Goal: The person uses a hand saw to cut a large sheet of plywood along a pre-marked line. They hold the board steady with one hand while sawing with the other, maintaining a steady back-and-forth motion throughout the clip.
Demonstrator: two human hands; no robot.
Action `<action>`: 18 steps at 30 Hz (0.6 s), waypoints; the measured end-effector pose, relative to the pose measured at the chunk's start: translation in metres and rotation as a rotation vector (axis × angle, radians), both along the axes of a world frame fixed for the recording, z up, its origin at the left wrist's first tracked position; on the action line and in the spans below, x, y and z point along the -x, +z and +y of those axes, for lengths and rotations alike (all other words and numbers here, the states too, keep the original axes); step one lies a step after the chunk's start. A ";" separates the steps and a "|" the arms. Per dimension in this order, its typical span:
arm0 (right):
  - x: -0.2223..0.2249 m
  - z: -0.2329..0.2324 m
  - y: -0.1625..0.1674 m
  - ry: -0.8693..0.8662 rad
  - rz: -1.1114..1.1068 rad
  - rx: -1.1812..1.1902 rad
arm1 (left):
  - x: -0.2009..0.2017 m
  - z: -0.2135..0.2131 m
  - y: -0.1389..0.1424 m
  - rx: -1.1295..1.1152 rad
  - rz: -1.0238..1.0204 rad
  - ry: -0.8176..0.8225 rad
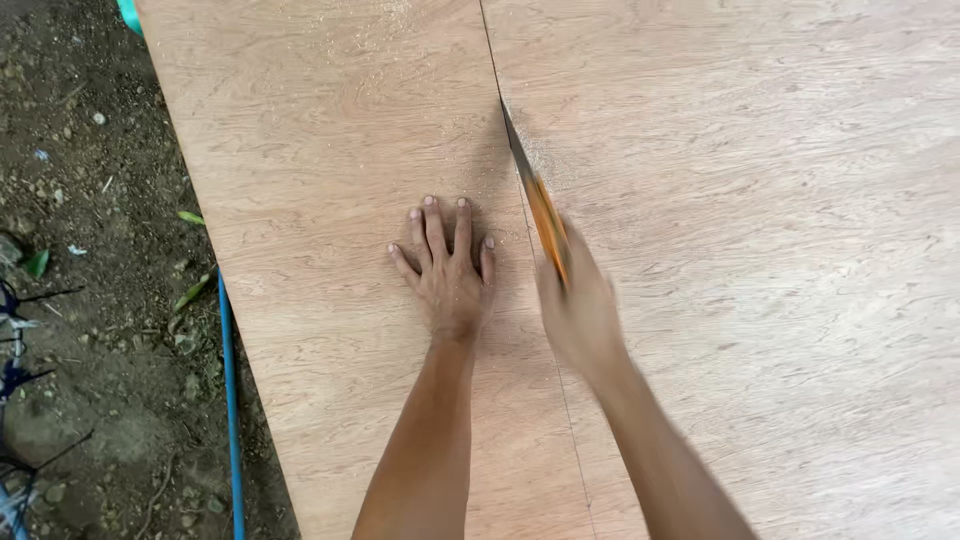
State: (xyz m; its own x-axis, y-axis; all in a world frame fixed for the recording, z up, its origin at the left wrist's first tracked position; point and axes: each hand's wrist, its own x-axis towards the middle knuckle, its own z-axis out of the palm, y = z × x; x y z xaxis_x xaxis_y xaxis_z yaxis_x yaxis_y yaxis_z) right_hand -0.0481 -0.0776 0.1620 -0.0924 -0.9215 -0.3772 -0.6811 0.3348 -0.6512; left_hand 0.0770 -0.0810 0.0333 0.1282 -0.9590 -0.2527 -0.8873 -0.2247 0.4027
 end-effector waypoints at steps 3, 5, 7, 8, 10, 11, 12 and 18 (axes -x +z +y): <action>-0.002 0.068 0.088 -0.093 0.107 -0.269 | -0.002 -0.003 0.004 -0.114 -0.016 0.008; -0.010 0.061 0.098 -0.069 0.121 -0.168 | -0.002 -0.003 0.003 -0.052 -0.019 0.012; -0.018 0.009 0.055 -0.082 0.056 -0.259 | -0.001 -0.001 -0.002 -0.020 -0.015 0.008; -0.023 -0.024 0.021 -0.051 0.068 -0.174 | 0.000 0.000 -0.005 -0.030 -0.011 0.011; -0.029 -0.089 -0.049 -0.071 0.071 -0.138 | 0.003 0.002 -0.009 -0.033 -0.003 0.011; -0.025 -0.106 -0.075 -0.014 0.084 0.132 | 0.004 0.003 -0.011 -0.007 -0.002 0.020; -0.025 -0.118 -0.088 0.009 0.077 0.211 | 0.005 0.003 -0.011 0.014 -0.002 0.028; -0.003 -0.016 0.010 -0.025 0.007 -0.108 | 0.006 0.004 0.003 0.031 0.041 0.054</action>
